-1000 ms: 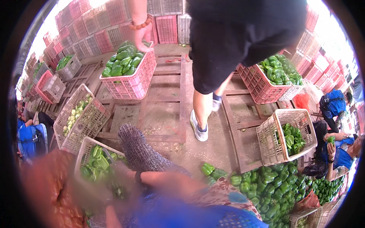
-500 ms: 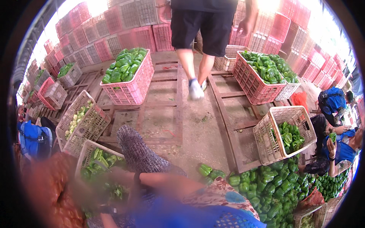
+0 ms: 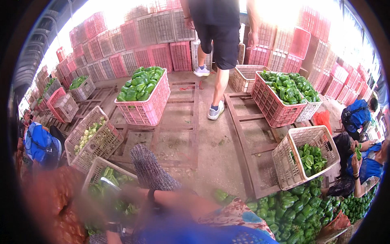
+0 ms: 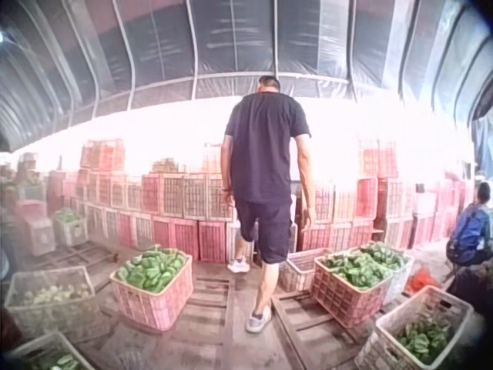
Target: The person prepares green bell peppers by hand and using a knife, removing seeds and cores, and placing processed pieces into a plastic bin.
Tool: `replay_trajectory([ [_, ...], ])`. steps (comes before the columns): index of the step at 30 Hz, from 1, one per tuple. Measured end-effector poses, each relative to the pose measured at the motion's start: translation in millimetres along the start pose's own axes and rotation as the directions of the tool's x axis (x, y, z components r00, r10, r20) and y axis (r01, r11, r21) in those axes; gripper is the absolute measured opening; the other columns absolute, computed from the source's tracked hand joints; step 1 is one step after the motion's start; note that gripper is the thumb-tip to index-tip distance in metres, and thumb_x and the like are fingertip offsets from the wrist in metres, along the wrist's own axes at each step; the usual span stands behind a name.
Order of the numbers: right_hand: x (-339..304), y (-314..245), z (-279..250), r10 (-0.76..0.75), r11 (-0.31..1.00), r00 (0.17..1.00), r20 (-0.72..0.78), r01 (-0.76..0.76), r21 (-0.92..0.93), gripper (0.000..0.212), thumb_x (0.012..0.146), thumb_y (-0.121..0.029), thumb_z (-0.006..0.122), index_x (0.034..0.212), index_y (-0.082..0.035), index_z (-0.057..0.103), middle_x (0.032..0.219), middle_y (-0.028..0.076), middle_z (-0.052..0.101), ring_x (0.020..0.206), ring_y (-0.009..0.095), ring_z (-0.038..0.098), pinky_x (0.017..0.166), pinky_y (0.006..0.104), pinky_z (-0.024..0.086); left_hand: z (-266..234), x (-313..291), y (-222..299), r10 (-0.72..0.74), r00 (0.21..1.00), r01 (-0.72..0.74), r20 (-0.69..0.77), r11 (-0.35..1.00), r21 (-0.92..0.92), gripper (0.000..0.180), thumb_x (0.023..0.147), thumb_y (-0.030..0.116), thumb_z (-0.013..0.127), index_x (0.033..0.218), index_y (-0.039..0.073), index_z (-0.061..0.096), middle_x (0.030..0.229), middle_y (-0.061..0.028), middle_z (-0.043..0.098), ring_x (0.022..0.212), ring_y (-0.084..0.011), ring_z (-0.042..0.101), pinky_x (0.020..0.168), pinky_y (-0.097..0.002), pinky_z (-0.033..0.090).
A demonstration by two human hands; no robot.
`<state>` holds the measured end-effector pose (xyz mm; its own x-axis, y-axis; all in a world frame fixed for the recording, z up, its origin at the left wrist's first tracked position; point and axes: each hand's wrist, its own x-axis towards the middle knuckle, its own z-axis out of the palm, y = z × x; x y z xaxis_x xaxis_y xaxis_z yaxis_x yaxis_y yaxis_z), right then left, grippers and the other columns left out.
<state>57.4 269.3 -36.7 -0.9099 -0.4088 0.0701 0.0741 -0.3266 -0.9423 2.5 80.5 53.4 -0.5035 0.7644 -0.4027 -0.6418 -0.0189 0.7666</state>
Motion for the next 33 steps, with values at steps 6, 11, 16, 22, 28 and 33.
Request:
replay_trajectory([
  [6,-20.0,-75.3,38.2,0.147,0.989,0.938,-0.314,-0.130,0.075,0.031,0.082,-0.037,0.065,0.087,-0.006,0.063,0.059,0.005,0.050,0.047,0.018,0.046,0.044,0.0323,0.033,-2.0,0.8,13.2,-0.021,0.999,0.018,0.024,0.992,0.122,0.049,0.086,0.027,0.059,0.124,-0.002,0.051,0.113,-0.0143,0.061,0.100,-0.0261,0.062,0.084,-0.0397,0.054],
  [11,-22.3,-84.9,41.0,0.154,0.979,0.958,-0.240,-0.114,0.172,0.033,0.081,-0.038,0.067,0.083,-0.005,0.064,0.054,0.001,0.047,0.041,0.013,0.041,0.039,0.0302,0.027,-9.0,-2.1,15.9,0.019,1.000,-0.019,0.008,0.991,0.133,0.048,0.086,0.027,0.059,0.123,-0.002,0.052,0.111,-0.0137,0.061,0.099,-0.0250,0.062,0.083,-0.0388,0.054],
  [16,-28.0,-113.0,54.2,0.202,0.975,0.950,-0.237,-0.173,0.140,0.033,0.077,-0.036,0.071,0.083,-0.004,0.064,0.056,0.001,0.051,0.043,0.013,0.044,0.040,0.0288,0.030,-18.3,-11.5,10.3,0.080,0.996,-0.076,-0.026,0.989,0.127,0.047,0.086,0.027,0.059,0.122,-0.002,0.053,0.109,-0.0131,0.062,0.097,-0.0239,0.063,0.081,-0.0379,0.054],
  [22,25.3,-41.2,10.2,0.100,0.973,0.949,-0.300,-0.156,-0.170,0.030,0.076,-0.027,0.073,0.092,-0.002,0.068,0.074,0.006,0.063,0.065,0.017,0.058,0.059,0.0328,0.046,-21.9,-4.4,9.0,0.180,0.982,-0.163,-0.059,0.963,0.216,0.045,0.086,0.026,0.059,0.121,-0.002,0.054,0.107,-0.0123,0.063,0.096,-0.0225,0.063,0.079,-0.0367,0.054],
  [28,41.9,-40.8,-1.0,0.098,0.951,0.898,-0.429,-0.211,-0.226,0.043,0.070,-0.032,0.075,0.095,0.002,0.067,0.086,0.015,0.067,0.078,0.024,0.065,0.070,0.0378,0.051,-30.2,6.6,7.5,0.437,0.879,-0.306,-0.190,0.823,0.479,0.041,0.084,0.020,0.063,0.118,-0.003,0.055,0.103,-0.0105,0.064,0.090,-0.0193,0.063,0.076,-0.0338,0.053],
  [33,47.8,-52.0,1.0,0.048,0.734,0.807,-0.589,-0.428,-0.527,0.054,0.066,-0.039,0.073,0.099,0.003,0.066,0.095,0.024,0.067,0.088,0.034,0.067,0.077,0.0405,0.052,-35.8,25.6,-5.8,0.611,0.729,-0.237,-0.308,0.649,0.723,0.038,0.079,0.009,0.069,0.113,-0.003,0.057,0.099,-0.0082,0.065,0.082,-0.0152,0.062,0.071,-0.0298,0.051],
])
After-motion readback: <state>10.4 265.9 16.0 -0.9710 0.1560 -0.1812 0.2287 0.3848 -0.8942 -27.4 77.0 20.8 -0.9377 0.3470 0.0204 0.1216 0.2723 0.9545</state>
